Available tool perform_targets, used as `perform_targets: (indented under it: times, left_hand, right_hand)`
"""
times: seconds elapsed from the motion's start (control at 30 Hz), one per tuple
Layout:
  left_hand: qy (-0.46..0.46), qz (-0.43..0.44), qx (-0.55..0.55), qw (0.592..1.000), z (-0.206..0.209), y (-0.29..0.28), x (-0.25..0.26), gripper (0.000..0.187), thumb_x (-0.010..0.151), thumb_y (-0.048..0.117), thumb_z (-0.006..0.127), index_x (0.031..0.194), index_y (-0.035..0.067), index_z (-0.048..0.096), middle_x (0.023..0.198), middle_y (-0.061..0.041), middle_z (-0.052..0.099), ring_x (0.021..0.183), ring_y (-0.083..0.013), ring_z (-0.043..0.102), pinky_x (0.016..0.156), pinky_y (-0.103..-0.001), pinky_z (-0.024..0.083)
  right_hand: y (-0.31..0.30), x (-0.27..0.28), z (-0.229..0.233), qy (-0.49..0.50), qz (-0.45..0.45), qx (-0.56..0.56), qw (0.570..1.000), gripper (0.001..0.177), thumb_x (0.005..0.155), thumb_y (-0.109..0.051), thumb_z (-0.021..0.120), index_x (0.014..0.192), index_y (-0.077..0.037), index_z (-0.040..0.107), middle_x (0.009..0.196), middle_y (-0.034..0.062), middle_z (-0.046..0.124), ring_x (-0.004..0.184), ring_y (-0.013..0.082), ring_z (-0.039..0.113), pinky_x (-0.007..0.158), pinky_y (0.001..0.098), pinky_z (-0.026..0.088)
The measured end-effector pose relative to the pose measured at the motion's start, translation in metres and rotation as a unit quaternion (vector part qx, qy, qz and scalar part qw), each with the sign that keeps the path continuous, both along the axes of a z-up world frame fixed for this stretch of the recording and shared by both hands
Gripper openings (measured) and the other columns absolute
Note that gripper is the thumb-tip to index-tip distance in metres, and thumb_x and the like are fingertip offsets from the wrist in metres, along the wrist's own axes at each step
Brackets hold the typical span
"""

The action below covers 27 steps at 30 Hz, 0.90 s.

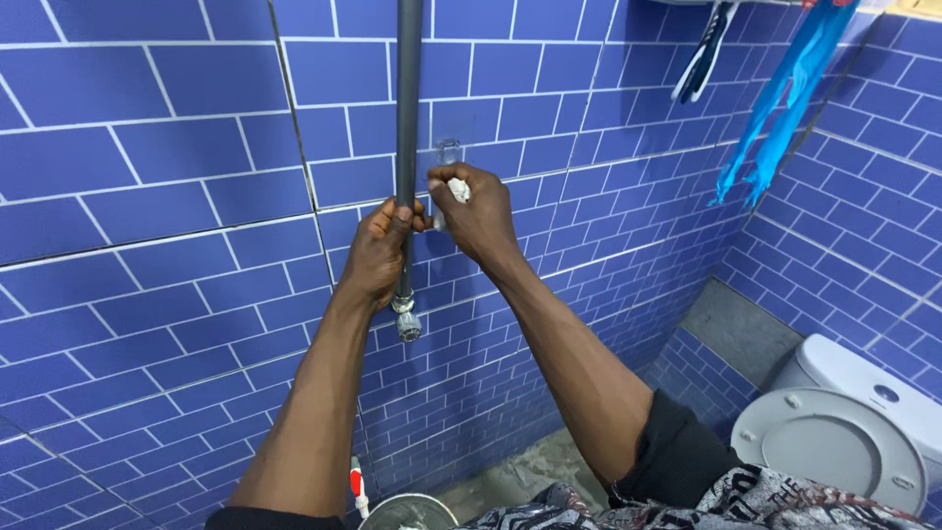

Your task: The person wipes a vertical metal pipe in a bathroom using a cloth, then washes and wrings the cloth in a bucket of water. They also wipe a white plastic wall mount with the cloth.

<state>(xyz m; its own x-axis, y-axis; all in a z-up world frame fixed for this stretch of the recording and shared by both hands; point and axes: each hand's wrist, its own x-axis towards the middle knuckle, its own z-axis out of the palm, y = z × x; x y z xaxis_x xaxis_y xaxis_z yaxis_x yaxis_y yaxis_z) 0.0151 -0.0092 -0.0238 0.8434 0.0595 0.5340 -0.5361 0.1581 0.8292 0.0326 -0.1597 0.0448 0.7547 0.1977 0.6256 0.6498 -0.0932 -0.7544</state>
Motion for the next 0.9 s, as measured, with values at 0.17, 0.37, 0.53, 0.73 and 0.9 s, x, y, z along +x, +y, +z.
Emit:
perform_targets:
  times: [0.17,0.37,0.53,0.73,0.9]
  left_hand:
    - [-0.007,0.021,0.001,1.000,0.001,-0.005,-0.001,0.030,0.098,0.034,0.050,0.101,0.006,0.060,0.087,-0.001,0.061,0.082,-0.0103,0.052,0.078,-0.027,0.042]
    - [-0.001,0.061,0.022,0.998,0.004,-0.011,-0.003,0.029,0.100,0.028,0.043,0.102,0.005,0.061,0.088,-0.002,0.062,0.082,-0.0105,0.052,0.078,-0.028,0.043]
    - [0.002,0.063,0.023,0.998,0.003,-0.009,0.000,0.029,0.100,0.028,0.042,0.099,0.006,0.061,0.087,-0.003,0.061,0.083,-0.0116,0.053,0.080,-0.031,0.044]
    - [0.025,0.085,0.029,0.996,0.003,-0.010,-0.002,0.028,0.099,0.029,0.042,0.097,0.008,0.060,0.087,-0.004,0.062,0.089,-0.0127,0.055,0.087,-0.033,0.043]
    - [0.046,0.086,0.050,0.994,0.011,-0.008,-0.004,0.029,0.098,0.030,0.041,0.100,0.008,0.060,0.092,-0.004,0.063,0.092,-0.0141,0.055,0.090,-0.035,0.041]
  right_hand:
    - [0.010,-0.010,0.021,-0.016,0.063,-0.013,0.998,0.025,0.089,-0.023,0.063,0.099,-0.001,0.070,0.068,0.0082,0.068,0.056,0.0119,0.065,0.047,0.0274,0.056]
    - [0.012,-0.016,0.030,-0.009,0.076,-0.024,0.997,0.030,0.088,-0.026,0.064,0.086,0.003,0.069,0.059,0.0096,0.065,0.049,0.0142,0.065,0.039,0.0278,0.056]
    - [0.016,-0.014,0.041,-0.002,0.070,-0.088,0.994,0.028,0.083,-0.025,0.066,0.091,0.001,0.062,0.066,0.0114,0.065,0.057,0.0185,0.067,0.046,0.0340,0.057]
    - [0.022,0.007,0.066,-0.145,-0.007,-0.226,0.963,0.039,0.080,-0.023,0.070,0.101,-0.001,0.046,0.077,0.0156,0.060,0.073,0.0305,0.065,0.062,0.0436,0.050]
    - [0.022,0.012,0.064,-0.174,0.014,-0.195,0.965,0.036,0.079,-0.020,0.070,0.099,0.000,0.048,0.078,0.0188,0.061,0.076,0.0342,0.064,0.066,0.0447,0.049]
